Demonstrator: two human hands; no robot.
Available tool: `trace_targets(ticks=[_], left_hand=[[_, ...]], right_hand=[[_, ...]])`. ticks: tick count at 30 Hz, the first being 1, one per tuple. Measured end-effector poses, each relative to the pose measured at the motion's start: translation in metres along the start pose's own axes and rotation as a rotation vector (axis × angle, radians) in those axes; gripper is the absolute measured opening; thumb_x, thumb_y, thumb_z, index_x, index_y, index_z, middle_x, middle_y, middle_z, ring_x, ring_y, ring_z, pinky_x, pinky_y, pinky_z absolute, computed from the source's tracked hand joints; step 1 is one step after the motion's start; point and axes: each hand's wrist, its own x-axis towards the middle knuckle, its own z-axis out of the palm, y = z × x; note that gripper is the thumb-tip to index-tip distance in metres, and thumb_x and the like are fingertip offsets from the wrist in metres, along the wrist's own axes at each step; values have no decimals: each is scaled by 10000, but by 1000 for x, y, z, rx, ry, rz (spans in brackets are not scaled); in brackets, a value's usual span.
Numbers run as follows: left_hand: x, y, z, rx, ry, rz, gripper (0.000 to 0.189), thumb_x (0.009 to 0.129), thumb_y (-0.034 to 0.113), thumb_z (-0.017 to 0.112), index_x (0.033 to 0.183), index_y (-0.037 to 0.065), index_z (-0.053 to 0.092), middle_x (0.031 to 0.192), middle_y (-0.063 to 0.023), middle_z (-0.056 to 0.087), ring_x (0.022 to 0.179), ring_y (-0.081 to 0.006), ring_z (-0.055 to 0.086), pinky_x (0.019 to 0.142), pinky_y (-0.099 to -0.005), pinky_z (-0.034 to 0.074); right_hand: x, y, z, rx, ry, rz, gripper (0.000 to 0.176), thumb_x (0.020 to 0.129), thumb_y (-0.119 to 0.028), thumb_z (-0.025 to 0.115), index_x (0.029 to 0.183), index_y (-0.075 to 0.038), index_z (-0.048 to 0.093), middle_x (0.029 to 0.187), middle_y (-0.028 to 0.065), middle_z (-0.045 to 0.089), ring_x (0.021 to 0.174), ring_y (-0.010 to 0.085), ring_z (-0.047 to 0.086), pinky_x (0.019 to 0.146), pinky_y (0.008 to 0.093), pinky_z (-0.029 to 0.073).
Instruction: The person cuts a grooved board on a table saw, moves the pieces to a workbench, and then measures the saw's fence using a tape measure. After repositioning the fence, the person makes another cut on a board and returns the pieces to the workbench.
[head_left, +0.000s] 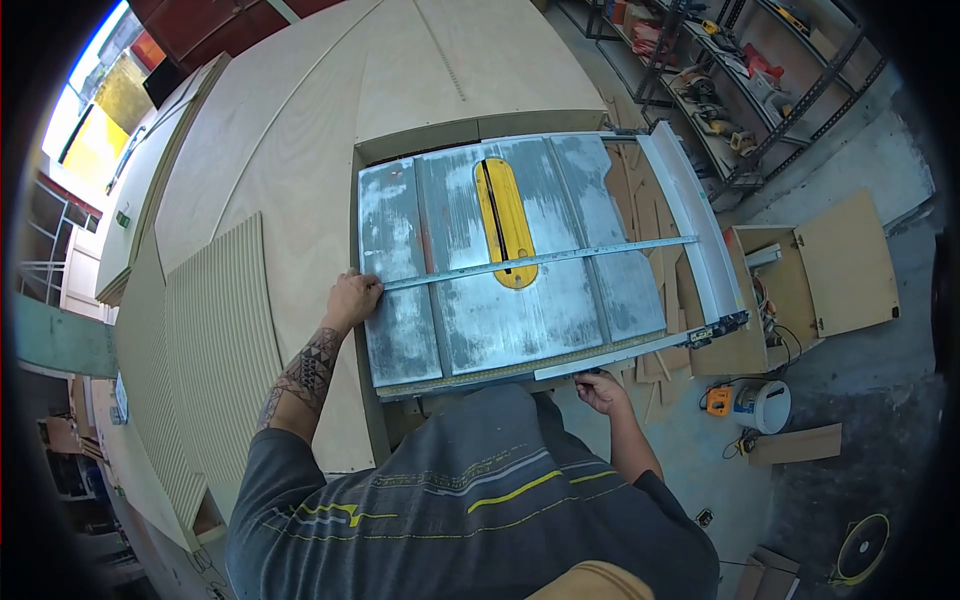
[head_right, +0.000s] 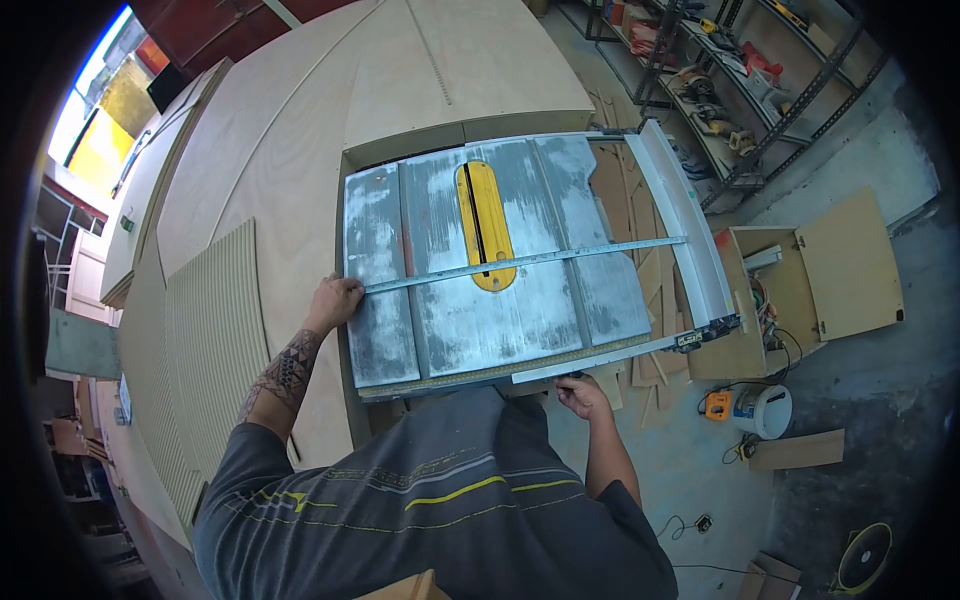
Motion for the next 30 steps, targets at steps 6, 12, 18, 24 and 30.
trace_targets(ticks=[6, 12, 18, 24, 30], left_hand=[[-6, 10, 4, 10, 33, -15, 282, 951, 354, 614, 1071, 154, 773, 1093, -158, 665, 1088, -369, 618, 929, -489, 528], [-3, 16, 4, 1, 32, -21, 277, 950, 350, 613, 1065, 156, 774, 1106, -151, 664, 1087, -364, 619, 931, -492, 526], [6, 27, 11, -11, 32, 0, 272, 953, 343, 607, 1066, 162, 776, 1124, -146, 665, 1091, -357, 618, 938, -492, 522], [7, 25, 13, 2, 43, 6, 270, 953, 341, 604, 1059, 165, 779, 1122, -145, 668, 1095, -347, 620, 937, -484, 524], [7, 26, 5, 4, 36, 20, 265, 948, 328, 607, 1041, 154, 783, 1106, -159, 672, 1079, -358, 626, 935, -481, 530]], right_hand=[[-3, 43, 70, -846, 917, -849, 533, 714, -107, 836, 1134, 70, 559, 1028, 254, 672, 1000, 467, 645, 900, 477, 503], [-1, 23, 44, -726, 753, -603, 304, 773, -53, 782, 1013, 30, 616, 823, 171, 679, 753, 338, 683, 647, 415, 534], [15, -3, -14, -85, 18, 98, 220, 827, -65, 763, 997, 7, 644, 787, 91, 677, 646, 127, 657, 521, 274, 502], [16, 36, 29, -853, 736, -693, 491, 676, -129, 863, 1081, 39, 640, 857, 137, 719, 823, 358, 709, 783, 424, 572], [10, 10, 7, -729, 426, -345, 258, 758, -73, 806, 941, -15, 635, 786, 86, 667, 703, 218, 652, 623, 349, 520]])
